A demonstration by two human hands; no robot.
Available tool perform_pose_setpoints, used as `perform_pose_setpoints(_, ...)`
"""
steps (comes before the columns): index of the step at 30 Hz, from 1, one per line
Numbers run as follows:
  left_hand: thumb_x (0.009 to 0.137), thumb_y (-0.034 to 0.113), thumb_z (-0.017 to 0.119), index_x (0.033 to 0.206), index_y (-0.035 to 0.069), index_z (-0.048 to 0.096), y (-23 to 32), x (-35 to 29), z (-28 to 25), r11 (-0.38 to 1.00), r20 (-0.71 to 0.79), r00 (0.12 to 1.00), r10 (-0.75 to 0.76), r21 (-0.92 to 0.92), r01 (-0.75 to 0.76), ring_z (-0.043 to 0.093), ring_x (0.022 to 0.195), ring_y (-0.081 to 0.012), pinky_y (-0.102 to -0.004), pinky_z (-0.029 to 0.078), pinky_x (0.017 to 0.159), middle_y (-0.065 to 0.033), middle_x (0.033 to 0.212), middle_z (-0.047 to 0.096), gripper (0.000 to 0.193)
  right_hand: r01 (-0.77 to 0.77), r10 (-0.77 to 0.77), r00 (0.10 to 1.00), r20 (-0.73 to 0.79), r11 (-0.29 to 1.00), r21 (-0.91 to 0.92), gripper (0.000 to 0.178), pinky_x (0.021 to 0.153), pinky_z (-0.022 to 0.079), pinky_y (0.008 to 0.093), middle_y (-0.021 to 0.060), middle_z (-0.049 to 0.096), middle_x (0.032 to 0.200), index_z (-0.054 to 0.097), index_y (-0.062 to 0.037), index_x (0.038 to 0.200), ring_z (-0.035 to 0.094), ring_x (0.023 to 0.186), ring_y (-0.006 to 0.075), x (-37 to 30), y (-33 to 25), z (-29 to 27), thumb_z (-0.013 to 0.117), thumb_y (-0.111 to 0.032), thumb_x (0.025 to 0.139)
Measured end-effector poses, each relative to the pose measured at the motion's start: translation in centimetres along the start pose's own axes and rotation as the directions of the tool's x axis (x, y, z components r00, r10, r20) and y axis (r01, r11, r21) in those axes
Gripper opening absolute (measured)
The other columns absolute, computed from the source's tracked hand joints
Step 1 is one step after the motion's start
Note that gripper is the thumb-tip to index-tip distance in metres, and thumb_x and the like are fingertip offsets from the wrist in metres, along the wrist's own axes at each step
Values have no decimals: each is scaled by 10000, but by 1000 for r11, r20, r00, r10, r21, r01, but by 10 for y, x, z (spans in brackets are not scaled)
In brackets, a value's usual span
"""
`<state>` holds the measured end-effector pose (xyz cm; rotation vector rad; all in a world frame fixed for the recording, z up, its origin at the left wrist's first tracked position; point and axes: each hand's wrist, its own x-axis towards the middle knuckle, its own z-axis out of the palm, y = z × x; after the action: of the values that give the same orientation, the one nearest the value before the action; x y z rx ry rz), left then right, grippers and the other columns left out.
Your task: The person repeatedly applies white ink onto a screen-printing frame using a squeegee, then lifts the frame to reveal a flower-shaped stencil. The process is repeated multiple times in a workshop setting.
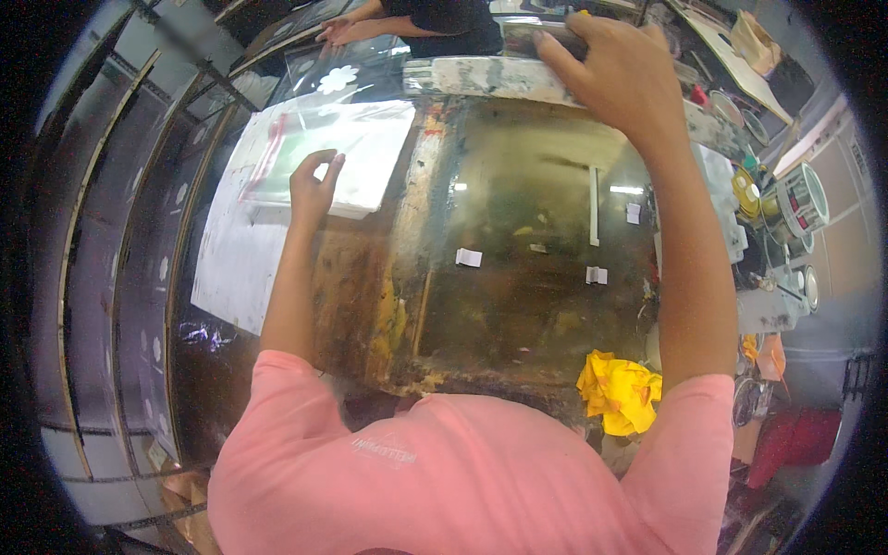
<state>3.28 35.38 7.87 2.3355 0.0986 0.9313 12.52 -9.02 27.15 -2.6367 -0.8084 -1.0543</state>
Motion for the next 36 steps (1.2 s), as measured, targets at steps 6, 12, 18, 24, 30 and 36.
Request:
perform_pose_setpoints(6, 971, 401, 775, 1042, 16, 758, 116, -52, 61, 998, 365, 931, 23, 42, -41, 718, 972, -376, -495, 512, 1027, -184, 1042, 777, 392, 46, -46, 999, -23, 999, -13, 541, 886, 460, 477, 207, 755, 915, 753, -15, 1179, 700, 893, 396, 10, -1, -5, 639, -513, 1002)
perform_pose_setpoints(12, 813, 886, 621, 1469, 35, 619, 166, -131, 131, 923, 614, 760, 211, 131, -362, 377, 1525, -472, -714, 54, 1271, -271, 1586, 492, 1074, -17, 17, 1000, 1, 997, 75, 504, 836, 474, 505, 227, 716, 767, 729, -12, 779, 709, 775, 396, 2, -4, -6, 626, -479, 937)
perform_pose_setpoints(18, 765, 946, 601, 1618, 92, 486, 206, -152, 177, 903, 750, 611, 254, 43, -428, 199, 1626, -468, -694, -26, 1284, -250, 1740, 284, 1212, 21, -15, 998, -54, 993, 118, 526, 849, 470, 510, 228, 732, 785, 742, 8, 790, 723, 800, 387, 10, -1, -7, 594, -474, 942)
perform_pose_setpoints(24, 738, 963, 596, 1599, 119, 520, 234, -170, 182, 895, 721, 631, 286, 34, -444, 263, 1601, -461, -753, -26, 1254, -241, 1704, 356, 1209, 22, -17, 999, -46, 995, 99, 533, 891, 493, 531, 229, 725, 759, 747, 15, 788, 716, 781, 403, 17, 4, -3, 577, -467, 942)
perform_pose_setpoints(30, 728, 961, 604, 1548, 97, 574, 231, -172, 178, 915, 661, 711, 242, 89, -394, 315, 1575, -462, -776, -17, 1242, -238, 1663, 418, 1192, 34, -29, 998, -50, 994, 100, 527, 891, 512, 513, 228, 721, 742, 746, 15, 772, 709, 752, 413, 23, 6, -2, 581, -455, 943)
perform_pose_setpoints(36, 748, 953, 594, 1518, 85, 601, 228, -175, 179, 911, 632, 724, 276, 69, -407, 326, 1567, -468, -776, -5, 1242, -244, 1648, 437, 1161, 57, -47, 995, -83, 991, 119, 530, 876, 513, 508, 229, 724, 752, 741, 14, 753, 714, 774, 410, 20, 4, -4, 583, -454, 944)
